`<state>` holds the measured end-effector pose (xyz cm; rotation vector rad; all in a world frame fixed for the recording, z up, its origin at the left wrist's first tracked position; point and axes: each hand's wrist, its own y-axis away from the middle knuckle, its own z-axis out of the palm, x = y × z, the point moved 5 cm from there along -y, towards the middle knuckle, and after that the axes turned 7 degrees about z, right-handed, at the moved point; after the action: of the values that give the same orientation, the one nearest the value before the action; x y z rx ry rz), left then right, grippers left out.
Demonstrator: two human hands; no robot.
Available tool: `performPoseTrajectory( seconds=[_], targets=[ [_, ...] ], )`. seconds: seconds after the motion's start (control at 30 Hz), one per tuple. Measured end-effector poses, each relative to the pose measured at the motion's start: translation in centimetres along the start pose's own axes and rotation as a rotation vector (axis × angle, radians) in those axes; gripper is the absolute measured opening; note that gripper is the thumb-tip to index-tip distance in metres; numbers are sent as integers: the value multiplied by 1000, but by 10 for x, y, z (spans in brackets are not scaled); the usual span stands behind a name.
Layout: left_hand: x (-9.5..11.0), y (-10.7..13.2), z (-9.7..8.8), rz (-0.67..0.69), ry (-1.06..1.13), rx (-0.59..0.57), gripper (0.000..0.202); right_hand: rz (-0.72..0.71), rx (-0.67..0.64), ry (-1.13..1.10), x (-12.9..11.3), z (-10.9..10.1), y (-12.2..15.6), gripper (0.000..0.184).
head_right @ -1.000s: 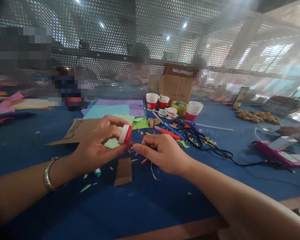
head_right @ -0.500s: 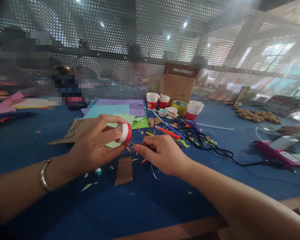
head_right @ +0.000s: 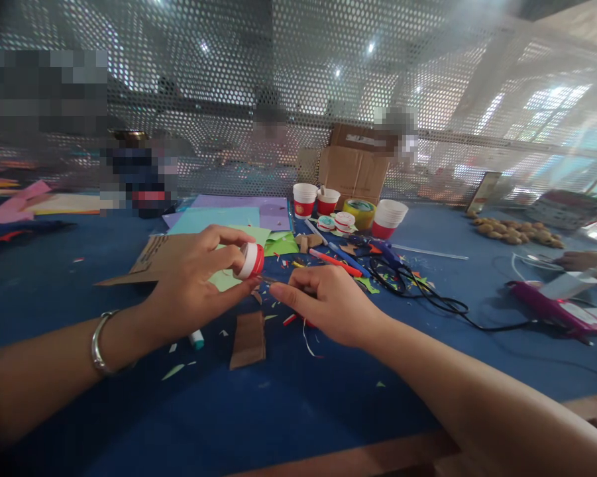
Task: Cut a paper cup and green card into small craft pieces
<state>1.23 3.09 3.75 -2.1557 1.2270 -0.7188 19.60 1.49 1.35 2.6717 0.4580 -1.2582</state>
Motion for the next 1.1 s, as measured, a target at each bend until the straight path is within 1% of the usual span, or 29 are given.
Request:
performPoseTrajectory(
  seconds=[0.1, 0.2, 0.33, 0.57, 0.7, 0.93, 1.1],
  targets=[
    [-1, 0, -2, -19, -5, 17, 19, 11, 44, 10, 0, -5, 0, 53],
    [2, -1, -1, -11, 30, -3, 16, 26, 71, 16, 1, -9, -2, 55],
    [5, -1, 0, -10, 50, -22, 14, 31, 45, -25, 2, -8, -2, 55],
    [5, 1, 2, 17, 71, -58, 15, 22, 3, -76, 0, -5, -2, 55],
    [6, 0, 2, 27, 60, -71, 16, 8, -6, -72, 1, -5, -3, 54],
    [5, 0, 3, 40, 51, -73, 17, -5, -27, -103, 4, -3, -4, 56],
    [6, 0, 1, 76, 59, -65, 19, -34, -46, -132, 4, -3, -3, 55]
  ],
)
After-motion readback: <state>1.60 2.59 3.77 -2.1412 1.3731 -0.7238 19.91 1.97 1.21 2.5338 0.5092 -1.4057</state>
